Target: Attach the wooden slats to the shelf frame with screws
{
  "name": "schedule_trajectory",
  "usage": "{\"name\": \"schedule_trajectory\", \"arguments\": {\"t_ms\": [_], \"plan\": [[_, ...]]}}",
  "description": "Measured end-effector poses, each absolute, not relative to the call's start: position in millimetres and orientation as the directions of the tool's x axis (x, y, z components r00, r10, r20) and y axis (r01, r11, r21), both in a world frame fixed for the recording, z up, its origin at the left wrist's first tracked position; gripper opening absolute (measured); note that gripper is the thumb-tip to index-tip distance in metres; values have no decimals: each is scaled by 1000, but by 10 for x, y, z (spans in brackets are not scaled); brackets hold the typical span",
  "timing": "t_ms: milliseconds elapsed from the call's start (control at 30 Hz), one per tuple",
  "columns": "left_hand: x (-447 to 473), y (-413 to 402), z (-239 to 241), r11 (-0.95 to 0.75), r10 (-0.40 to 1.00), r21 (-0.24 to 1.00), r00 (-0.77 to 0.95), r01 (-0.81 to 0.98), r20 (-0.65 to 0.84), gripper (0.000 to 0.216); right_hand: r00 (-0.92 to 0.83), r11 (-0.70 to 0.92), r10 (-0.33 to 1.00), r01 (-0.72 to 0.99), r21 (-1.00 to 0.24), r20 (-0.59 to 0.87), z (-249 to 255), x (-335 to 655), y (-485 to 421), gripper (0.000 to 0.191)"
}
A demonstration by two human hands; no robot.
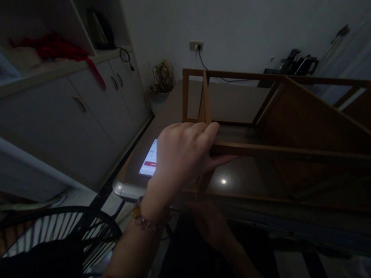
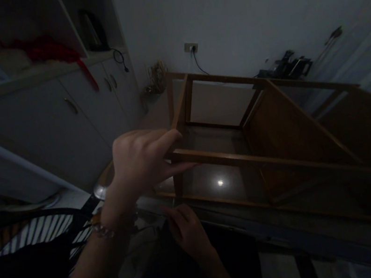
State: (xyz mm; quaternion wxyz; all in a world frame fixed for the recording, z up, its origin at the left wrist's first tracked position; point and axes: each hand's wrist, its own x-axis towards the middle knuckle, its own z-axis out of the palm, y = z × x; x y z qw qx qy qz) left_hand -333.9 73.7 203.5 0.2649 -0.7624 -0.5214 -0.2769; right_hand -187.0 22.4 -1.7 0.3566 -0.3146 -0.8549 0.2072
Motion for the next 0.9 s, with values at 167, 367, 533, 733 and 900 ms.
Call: {"name": "schedule_trajectory", "arguments": {"t_ms": [167,367,533,733,900], "plan": [[-3338,735,2039,-314,644,-120,304,942,702,51,-484,664,734,368,-651,476,-148,-1857,162,37],[-3337,740,2039,-312,647,-117,301,943,700,52,-419,634,771,427,-644,480,-229,-1889,120,34],[-3341,738,2038,-317,649,-122,309,941,695,53,-493,708,702,404,-579,514,-186,-1864,164,28],[-3339,736,2034,-308,637,-122,300,944,710,53,-560,694,696,365,-620,450,-116,-1806,210,23],[-3342,740,2042,-313,645,-130,311,941,698,53,-565,683,699,345,-644,439,-83,-1809,227,21]]}}
